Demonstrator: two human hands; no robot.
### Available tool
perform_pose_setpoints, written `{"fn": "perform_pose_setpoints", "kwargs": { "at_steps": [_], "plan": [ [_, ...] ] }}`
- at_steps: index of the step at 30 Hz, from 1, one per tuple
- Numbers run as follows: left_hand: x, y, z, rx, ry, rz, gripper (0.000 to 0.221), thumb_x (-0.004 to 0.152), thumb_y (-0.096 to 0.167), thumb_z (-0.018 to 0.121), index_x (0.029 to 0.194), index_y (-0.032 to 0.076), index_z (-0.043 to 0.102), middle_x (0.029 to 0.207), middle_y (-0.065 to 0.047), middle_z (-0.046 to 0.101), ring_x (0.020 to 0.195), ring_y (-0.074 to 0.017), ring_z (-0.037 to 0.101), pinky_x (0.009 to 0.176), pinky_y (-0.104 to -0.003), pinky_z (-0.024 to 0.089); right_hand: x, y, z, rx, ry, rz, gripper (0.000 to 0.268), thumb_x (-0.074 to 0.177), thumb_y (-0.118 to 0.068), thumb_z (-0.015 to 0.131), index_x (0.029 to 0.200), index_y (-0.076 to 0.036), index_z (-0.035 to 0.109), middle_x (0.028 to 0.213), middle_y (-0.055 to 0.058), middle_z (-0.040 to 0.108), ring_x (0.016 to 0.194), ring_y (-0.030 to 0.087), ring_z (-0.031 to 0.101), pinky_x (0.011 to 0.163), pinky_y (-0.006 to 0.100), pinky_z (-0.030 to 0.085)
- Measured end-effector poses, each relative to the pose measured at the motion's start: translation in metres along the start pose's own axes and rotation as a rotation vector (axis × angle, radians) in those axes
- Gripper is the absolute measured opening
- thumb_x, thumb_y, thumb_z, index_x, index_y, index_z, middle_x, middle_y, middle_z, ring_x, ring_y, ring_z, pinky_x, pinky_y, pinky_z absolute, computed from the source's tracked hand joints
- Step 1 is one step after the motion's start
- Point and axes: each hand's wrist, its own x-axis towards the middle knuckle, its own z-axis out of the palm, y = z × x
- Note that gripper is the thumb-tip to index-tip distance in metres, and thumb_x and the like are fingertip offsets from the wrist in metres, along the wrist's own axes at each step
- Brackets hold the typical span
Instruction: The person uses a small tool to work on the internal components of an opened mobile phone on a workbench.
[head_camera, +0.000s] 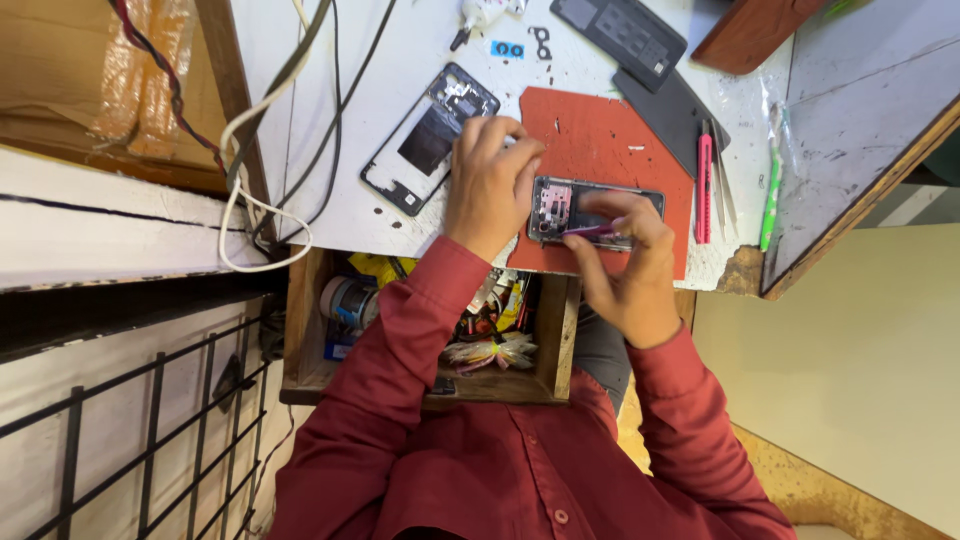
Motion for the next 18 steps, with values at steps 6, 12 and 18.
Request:
{"fn": "perform_pose_setpoints", "kwargs": {
  "at_steps": [6, 12, 18],
  "plan": [
    [0.001, 0.003, -0.001, -0.066, 0.013, -0.041, 0.013, 0.088, 0.004, 0.072, 0.1, 0.006, 0.073, 0.101, -0.007, 0.063, 0.104, -0.0299, 0.056, 0.094, -0.04, 0.047, 0.007, -0.009, -0.004, -0.181, 0.01, -0.021, 0.051, 0.089, 0.004, 0.083, 0.118, -0.002, 0.041, 0.108, 0.018, 0.067, 0.094, 0.024, 0.07, 0.078, 0.035, 0.056],
    [0.006, 0.001, 0.01, 0.048, -0.01, -0.071, 0.007, 0.088, 0.011, 0.074, 0.094, 0.008, 0.073, 0.093, -0.01, 0.064, 0.099, -0.0336, 0.056, 0.09, -0.045, 0.046, -0.001, 0.003, 0.002, -0.026, 0.016, 0.13, 0.038, 0.092, -0.004, 0.077, 0.113, -0.005, 0.046, 0.107, 0.014, 0.066, 0.098, 0.027, 0.07, 0.083, 0.037, 0.059],
    [0.019, 0.007, 0.014, 0.077, -0.052, -0.091, 0.004, 0.083, 0.015, 0.073, 0.085, 0.012, 0.075, 0.087, -0.009, 0.065, 0.093, -0.0334, 0.055, 0.086, -0.045, 0.045, 0.003, -0.008, 0.003, 0.181, -0.027, 0.076, 0.024, 0.096, 0.003, 0.065, 0.114, -0.004, 0.049, 0.111, 0.013, 0.071, 0.098, 0.029, 0.076, 0.083, 0.036, 0.062]
  ]
}}
